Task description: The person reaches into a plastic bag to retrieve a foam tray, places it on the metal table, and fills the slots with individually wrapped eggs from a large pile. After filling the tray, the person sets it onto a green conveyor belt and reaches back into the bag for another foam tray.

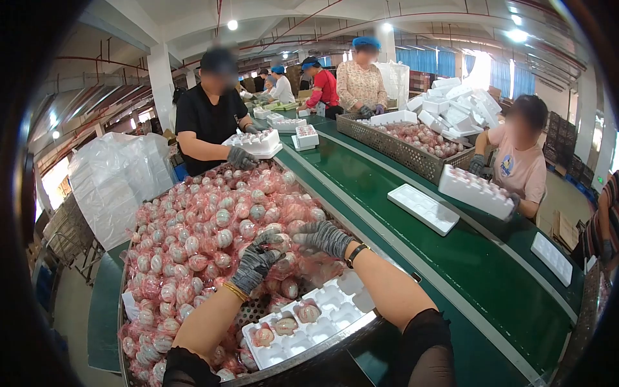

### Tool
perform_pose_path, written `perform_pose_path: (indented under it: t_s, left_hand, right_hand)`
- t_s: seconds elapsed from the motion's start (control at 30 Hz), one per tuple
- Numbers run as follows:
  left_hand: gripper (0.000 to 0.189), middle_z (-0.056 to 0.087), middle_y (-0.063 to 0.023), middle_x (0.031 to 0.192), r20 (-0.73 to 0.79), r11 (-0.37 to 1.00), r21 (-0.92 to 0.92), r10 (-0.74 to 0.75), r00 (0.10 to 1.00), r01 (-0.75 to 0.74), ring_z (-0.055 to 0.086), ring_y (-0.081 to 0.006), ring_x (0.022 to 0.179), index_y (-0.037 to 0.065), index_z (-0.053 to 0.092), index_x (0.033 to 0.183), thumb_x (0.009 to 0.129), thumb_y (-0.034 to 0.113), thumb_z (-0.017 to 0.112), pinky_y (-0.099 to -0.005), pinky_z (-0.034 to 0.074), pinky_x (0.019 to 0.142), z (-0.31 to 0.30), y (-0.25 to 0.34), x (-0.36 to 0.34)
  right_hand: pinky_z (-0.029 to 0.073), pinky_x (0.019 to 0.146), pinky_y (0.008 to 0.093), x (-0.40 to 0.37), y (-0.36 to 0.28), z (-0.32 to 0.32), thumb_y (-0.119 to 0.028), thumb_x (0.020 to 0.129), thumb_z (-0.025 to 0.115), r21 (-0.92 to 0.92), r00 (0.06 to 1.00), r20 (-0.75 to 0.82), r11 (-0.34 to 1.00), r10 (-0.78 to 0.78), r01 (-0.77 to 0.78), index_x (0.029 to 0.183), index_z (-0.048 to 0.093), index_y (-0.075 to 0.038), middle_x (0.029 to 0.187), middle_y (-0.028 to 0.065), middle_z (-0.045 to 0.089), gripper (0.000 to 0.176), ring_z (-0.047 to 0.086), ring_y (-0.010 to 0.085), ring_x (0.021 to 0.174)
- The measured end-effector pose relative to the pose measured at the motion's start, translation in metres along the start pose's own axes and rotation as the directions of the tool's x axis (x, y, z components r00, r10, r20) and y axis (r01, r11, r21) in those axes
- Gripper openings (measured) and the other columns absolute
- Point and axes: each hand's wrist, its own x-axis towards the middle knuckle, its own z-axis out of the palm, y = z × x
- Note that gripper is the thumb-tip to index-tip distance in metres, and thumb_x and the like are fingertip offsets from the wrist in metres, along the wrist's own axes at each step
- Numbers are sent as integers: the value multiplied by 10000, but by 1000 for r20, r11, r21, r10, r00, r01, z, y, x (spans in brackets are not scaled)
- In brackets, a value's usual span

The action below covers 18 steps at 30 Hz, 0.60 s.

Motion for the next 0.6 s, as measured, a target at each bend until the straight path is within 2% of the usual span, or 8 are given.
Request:
perform_pose_path:
  t_s: [0.2, 0.33, 0.37, 0.43, 0.47, 0.5, 0.57, 0.6]
  left_hand:
    - [359, 585, -40, 1077, -33, 976, -164, -149, 988, 142, 540, -116, 990, 66, 550, 1162, 809, 37, 606, -279, 451, 868, 8, 14, -4]
    - [311, 583, -33, 1030, 39, 708, -680, -224, 974, 190, 564, -162, 960, 82, 566, 1113, 814, 113, 644, -274, 486, 830, 4, -12, 23]
    - [327, 569, -41, 1051, -91, 946, -325, -26, 995, -5, 567, -171, 958, 93, 551, 1133, 818, 117, 639, -283, 503, 805, 3, -18, 21]
    - [389, 536, -63, 1111, -48, 981, -107, 155, 987, -160, 568, -184, 967, 107, 497, 1194, 829, 126, 632, -304, 530, 777, -5, -48, 29]
    - [453, 518, -74, 1142, -20, 884, -467, -28, 999, 16, 563, -187, 980, 104, 434, 1246, 836, 118, 627, -320, 534, 797, 3, -21, 17]
    - [519, 500, -85, 1174, 9, 628, -765, -211, 977, 143, 559, -190, 992, 101, 372, 1297, 843, 109, 623, -335, 538, 818, 12, 7, 5]
    - [542, 498, -82, 1176, 43, 617, -769, -212, 976, 168, 551, -186, 1006, 96, 345, 1310, 843, 92, 621, -325, 532, 835, 11, -12, 5]
    - [554, 497, -81, 1178, 58, 622, -765, -191, 980, 166, 547, -184, 1012, 93, 332, 1317, 843, 83, 620, -320, 529, 843, 7, -22, 14]
  right_hand:
    - [508, 757, 287, 9, 19, 1, -265, 826, 688, -64, 994, 105, 997, -42, 49, 1153, 614, -77, 934, 38, 669, 384, 607, 111, 852]
    - [431, 931, 331, 1, -5, 11, -316, 835, 649, -587, 983, -16, 798, -181, 137, 1127, 611, -66, 1087, 109, 635, 387, 572, 210, 1035]
    - [428, 934, 329, 7, -1, 9, -314, 837, 644, -634, 965, 10, 745, -261, 208, 1124, 610, -68, 1098, 108, 631, 379, 570, 205, 1036]
    - [453, 895, 309, 17, 17, 7, -250, 820, 669, -532, 907, -51, 780, -418, 330, 1101, 619, -59, 1068, 91, 646, 344, 590, 180, 988]
    - [481, 829, 294, 18, 15, 8, -187, 796, 693, -169, 946, -76, 939, -315, 299, 1065, 635, -43, 998, 95, 667, 311, 618, 174, 915]
    - [489, 806, 290, 10, 7, 13, -176, 791, 694, -231, 940, -80, 924, -332, 306, 1049, 641, -38, 970, 94, 672, 298, 625, 166, 889]
    - [498, 790, 289, 1, -4, 15, -155, 787, 695, -524, 869, -34, 749, -494, 405, 1033, 644, -22, 946, 82, 678, 285, 624, 142, 864]
    - [498, 791, 291, 8, 5, 10, -144, 786, 701, -440, 881, -20, 795, -473, 417, 1060, 632, -22, 958, 74, 676, 308, 623, 142, 866]
